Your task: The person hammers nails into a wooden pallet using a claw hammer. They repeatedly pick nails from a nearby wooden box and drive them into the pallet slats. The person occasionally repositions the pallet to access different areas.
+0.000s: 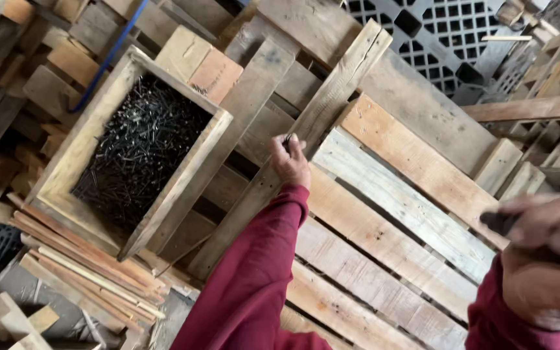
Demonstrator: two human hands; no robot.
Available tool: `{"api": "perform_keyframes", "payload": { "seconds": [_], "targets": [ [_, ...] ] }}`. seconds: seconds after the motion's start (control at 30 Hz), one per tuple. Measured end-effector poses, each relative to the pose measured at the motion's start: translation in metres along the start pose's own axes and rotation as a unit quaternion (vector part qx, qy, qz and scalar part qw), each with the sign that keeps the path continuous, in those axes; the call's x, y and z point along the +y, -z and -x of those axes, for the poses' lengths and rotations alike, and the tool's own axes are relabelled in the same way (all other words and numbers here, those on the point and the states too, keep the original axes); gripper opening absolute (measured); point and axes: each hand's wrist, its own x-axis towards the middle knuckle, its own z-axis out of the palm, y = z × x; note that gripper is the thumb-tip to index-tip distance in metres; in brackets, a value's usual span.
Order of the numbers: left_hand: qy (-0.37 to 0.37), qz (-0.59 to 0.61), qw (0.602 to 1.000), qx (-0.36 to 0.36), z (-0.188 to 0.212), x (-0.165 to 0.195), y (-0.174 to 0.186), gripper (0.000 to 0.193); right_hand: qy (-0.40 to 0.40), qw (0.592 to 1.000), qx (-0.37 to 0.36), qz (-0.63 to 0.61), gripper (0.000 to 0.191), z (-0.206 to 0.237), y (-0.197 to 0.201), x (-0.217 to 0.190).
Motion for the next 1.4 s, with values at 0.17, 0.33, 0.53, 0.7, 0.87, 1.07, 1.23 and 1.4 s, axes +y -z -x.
{"api": "perform_keyframes", "payload": {
  "seconds": [0.17, 0.33, 0.53, 0.7, 0.87, 1.07, 1.23, 1.4],
  "targets": [
    [-0.016, 0.04, 0.999, -0.016, -0.001, -0.005, 0.001, 0.012, -0.474, 0.871, -0.099, -0.086, 0.042, 0.058, -0.079, 0.039],
    [0.065, 0.083, 0.992, -0.064, -0.006, -0.001, 0.001, 0.014, -0.508, 0.83, -0.147, 0.178, 0.041, 0.099, -0.071, 0.034],
    [0.31, 0.34, 0.866, -0.194, -0.01, 0.014, 0.044, 0.01, -0.416, 0.896, -0.079, 0.131, 0.044, 0.117, -0.061, 0.023],
    [0.364, 0.373, 0.8, -0.297, 0.001, 0.022, 0.088, 0.014, -0.581, 0.809, -0.052, 0.074, 0.046, 0.147, -0.067, 0.034],
    [0.299, 0.235, 0.863, -0.333, 0.016, 0.006, 0.085, 0.017, -0.569, 0.818, -0.027, 0.074, 0.039, 0.173, -0.066, 0.013],
    [-0.007, -0.012, 0.967, -0.255, 0.039, -0.013, 0.064, 0.017, -0.577, 0.816, -0.033, 0.008, 0.037, 0.205, -0.088, 0.001],
    [-0.088, -0.05, 0.973, -0.208, 0.043, -0.014, 0.061, 0.016, -0.645, 0.755, -0.09, 0.067, 0.042, 0.203, -0.083, 0.004],
    [-0.13, -0.094, 0.964, -0.213, 0.038, -0.013, 0.061, 0.013, -0.582, 0.81, -0.068, 0.025, 0.039, 0.182, -0.086, -0.015]
  ]
}}
